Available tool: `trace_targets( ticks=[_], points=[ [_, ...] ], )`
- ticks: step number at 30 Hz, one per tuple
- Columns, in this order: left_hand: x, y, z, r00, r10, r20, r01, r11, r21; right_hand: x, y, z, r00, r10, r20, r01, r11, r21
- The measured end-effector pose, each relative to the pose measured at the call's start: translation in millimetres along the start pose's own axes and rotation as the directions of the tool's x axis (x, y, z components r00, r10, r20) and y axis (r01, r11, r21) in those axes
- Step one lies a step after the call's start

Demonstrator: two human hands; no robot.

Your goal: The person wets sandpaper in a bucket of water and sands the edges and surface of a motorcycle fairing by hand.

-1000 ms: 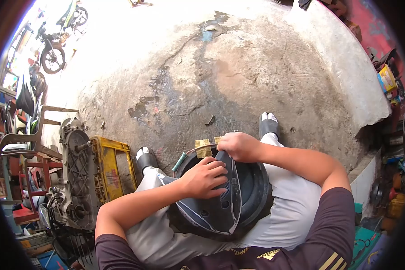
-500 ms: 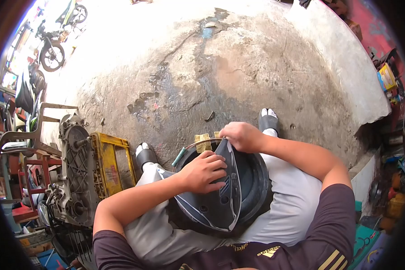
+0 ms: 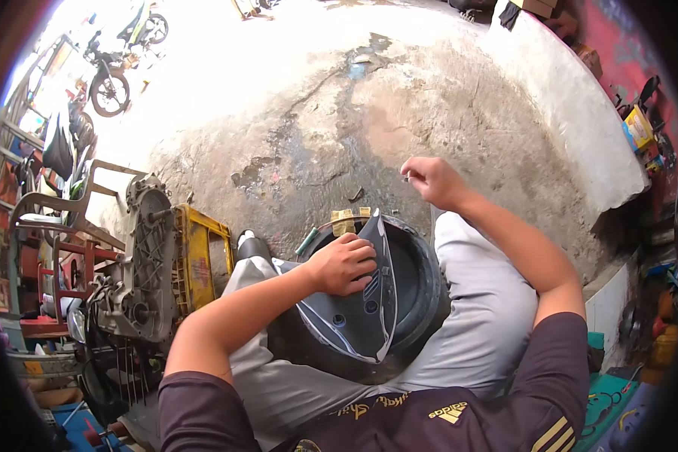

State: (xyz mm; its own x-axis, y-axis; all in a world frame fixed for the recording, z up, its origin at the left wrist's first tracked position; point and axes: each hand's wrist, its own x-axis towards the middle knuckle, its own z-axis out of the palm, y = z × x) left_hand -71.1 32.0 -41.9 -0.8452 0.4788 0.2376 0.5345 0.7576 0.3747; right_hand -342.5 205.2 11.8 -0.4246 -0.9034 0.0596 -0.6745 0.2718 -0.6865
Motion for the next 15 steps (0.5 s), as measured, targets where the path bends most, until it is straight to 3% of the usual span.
trace_targets(
  ticks=[2, 4, 6, 9, 12, 14, 15],
  points=[
    [0, 2, -3, 1.0, -0.006, -0.007, 0.006, 1.0, 0.027, -14, -20, -19, 1.0, -0.013, -0.021, 0.014, 1.0, 0.013],
    [-5, 8, 1, 1.0, -0.023, -0.021, 0.023, 0.999, 0.036, -37, -41, -32, 0.923, -0.383, -0.043, 0.375, 0.918, -0.126],
    [-6, 7, 2, 0.999, -0.029, -0.021, 0.03, 0.998, 0.06, -64, -77, -53, 0.911, -0.413, -0.006, 0.406, 0.898, -0.171],
    [-7, 10, 1, 0.998, -0.042, -0.037, 0.044, 0.997, 0.063, -99, -117, -68, 0.916, -0.4, -0.039, 0.395, 0.914, -0.098],
    [-10, 9, 5, 0.997, -0.053, -0.056, 0.057, 0.996, 0.069, -133, -120, -59, 0.957, -0.265, -0.114, 0.265, 0.964, -0.016],
    [-13, 10, 8, 0.989, -0.078, -0.125, 0.092, 0.99, 0.111, -157, -88, -20, 0.97, 0.078, -0.232, 0.006, 0.94, 0.34],
    [-11, 15, 5, 0.975, -0.141, -0.17, 0.158, 0.983, 0.089, -168, -76, 0, 0.943, 0.274, -0.189, -0.145, 0.849, 0.509]
  ],
)
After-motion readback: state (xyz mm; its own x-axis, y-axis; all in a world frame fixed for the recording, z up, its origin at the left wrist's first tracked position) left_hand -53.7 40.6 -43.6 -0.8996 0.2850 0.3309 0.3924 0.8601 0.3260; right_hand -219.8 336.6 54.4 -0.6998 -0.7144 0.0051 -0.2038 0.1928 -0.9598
